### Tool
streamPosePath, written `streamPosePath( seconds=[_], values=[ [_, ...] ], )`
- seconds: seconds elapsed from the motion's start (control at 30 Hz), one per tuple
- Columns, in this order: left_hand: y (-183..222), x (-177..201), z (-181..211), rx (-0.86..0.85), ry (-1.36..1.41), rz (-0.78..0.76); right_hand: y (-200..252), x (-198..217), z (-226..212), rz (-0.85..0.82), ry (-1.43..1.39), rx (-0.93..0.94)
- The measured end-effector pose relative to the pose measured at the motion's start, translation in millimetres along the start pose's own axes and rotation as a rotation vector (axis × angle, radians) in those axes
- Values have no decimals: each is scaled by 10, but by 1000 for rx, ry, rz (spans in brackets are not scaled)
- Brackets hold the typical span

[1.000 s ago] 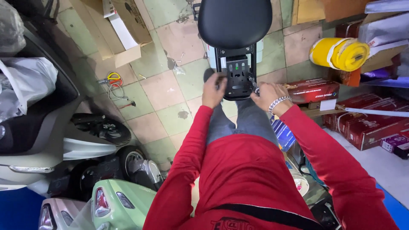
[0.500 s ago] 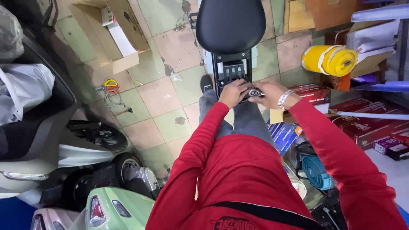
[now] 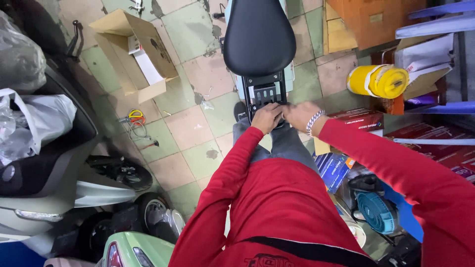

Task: Installing a rear metal bracket onto a scooter using bolts and a socket wrench

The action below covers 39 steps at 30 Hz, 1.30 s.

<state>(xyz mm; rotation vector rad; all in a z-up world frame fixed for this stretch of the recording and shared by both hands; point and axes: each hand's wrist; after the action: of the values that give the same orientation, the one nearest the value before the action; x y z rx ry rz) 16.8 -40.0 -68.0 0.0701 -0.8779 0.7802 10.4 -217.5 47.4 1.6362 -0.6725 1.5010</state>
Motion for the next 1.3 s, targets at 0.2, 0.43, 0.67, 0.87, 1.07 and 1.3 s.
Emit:
streamPosePath(
  seconds=[0.2, 0.43, 0.67, 0.87, 1.07, 1.3],
  values=[
    [62, -137, -45, -13, 27, -5, -48, 203, -248, -781, -388, -719],
    [-26, -81, 4, -68, 7, 48, -91, 170, -176, -238, -69, -267],
    [1, -164, -17, -74, -44, 82, -244, 801, -209, -312, 36, -181],
    [6, -142, -39, -54, -3, 19, -73, -57, -34, 75, 84, -30],
    [-54, 130, 137, 4, 160, 39, -17, 913, -336, -500, -487, -945],
    [38, -152, 17, 14, 194, 38, 7, 526, -493, -387, -772, -1258]
  ],
)
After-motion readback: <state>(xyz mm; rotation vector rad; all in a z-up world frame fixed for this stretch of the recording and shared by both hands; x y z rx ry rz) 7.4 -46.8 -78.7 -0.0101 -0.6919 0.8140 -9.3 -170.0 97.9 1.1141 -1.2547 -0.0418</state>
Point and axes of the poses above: each hand's wrist, its own y-axis away from the middle knuckle, its own x-axis out of the back of the hand, z = x × y, and after that the axes turned 10 degrees about -x, right-handed
